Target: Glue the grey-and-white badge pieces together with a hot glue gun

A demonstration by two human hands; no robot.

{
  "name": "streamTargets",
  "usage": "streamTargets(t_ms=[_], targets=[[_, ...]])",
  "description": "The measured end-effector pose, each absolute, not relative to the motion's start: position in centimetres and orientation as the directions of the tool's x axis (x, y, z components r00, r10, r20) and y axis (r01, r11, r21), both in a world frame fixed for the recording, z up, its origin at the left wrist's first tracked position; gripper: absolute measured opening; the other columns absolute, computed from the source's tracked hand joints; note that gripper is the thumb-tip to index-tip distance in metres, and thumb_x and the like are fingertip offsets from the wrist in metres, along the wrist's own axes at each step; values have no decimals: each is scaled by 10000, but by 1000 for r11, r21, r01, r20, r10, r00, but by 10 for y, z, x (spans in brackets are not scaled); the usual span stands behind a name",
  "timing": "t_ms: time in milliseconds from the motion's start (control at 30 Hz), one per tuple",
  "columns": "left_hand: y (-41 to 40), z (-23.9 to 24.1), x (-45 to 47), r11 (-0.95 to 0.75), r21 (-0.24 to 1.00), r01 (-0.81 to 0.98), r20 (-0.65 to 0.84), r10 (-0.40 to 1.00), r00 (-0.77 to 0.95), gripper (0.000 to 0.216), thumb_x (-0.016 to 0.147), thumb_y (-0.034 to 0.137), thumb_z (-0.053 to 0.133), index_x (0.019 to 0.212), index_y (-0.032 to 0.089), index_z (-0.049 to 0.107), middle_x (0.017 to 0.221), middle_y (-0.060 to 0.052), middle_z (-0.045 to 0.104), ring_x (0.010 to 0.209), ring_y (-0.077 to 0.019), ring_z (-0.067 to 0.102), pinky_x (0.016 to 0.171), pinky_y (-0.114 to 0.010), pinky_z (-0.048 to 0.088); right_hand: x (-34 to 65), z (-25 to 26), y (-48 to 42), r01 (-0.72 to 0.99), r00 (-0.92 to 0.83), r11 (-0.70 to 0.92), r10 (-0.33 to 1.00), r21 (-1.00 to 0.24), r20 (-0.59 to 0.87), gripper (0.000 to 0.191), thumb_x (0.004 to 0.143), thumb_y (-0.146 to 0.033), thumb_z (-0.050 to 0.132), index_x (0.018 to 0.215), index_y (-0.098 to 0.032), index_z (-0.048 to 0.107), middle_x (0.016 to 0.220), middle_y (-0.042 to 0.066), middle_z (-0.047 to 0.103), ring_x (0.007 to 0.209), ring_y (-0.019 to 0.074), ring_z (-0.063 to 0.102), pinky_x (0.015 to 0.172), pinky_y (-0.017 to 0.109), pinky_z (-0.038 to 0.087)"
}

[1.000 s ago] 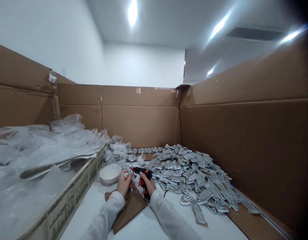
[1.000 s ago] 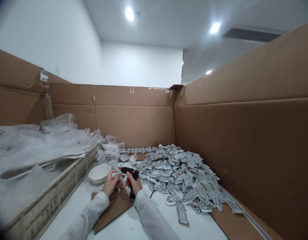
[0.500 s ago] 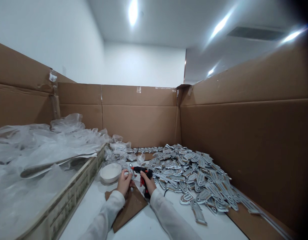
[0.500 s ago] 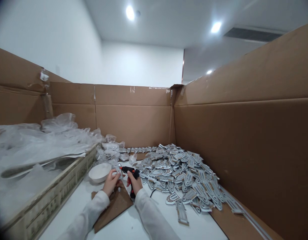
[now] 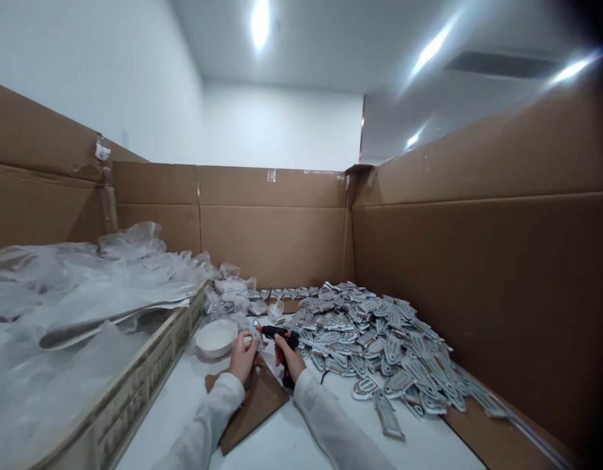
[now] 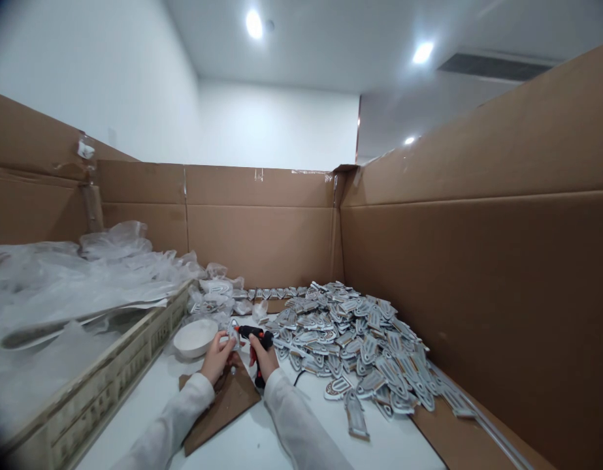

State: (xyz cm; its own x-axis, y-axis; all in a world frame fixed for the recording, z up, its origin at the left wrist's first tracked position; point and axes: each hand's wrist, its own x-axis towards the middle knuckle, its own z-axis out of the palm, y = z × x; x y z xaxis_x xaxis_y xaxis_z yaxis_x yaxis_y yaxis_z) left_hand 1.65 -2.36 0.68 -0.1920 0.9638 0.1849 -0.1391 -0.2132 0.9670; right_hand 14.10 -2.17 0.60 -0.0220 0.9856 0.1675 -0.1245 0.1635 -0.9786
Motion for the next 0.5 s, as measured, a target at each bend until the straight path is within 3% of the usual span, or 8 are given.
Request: streamTargets(t_ms=[367,500], targets=[[-24,7,16,-211,967,-141,183,965,-188,516,518,550,636,823,210,396,528,58,581,337,-80,458,345,-181,307,140,7,-23,-115,-32,174,983,-978,178,509,664,-612,528,376,-202,439,341,-26,400,369,96,369,474,260,313],[-23,7,15,-211,970,-123,181,959,-217,496,539,554,616,808,213,376,557,50,584,354,-85,482,333,-176,309,143,5,-17,-157,125,230,969,-960,212,485,648,-613,543,398,-208,448,373,-17,441,416,117,418,505,267,340]])
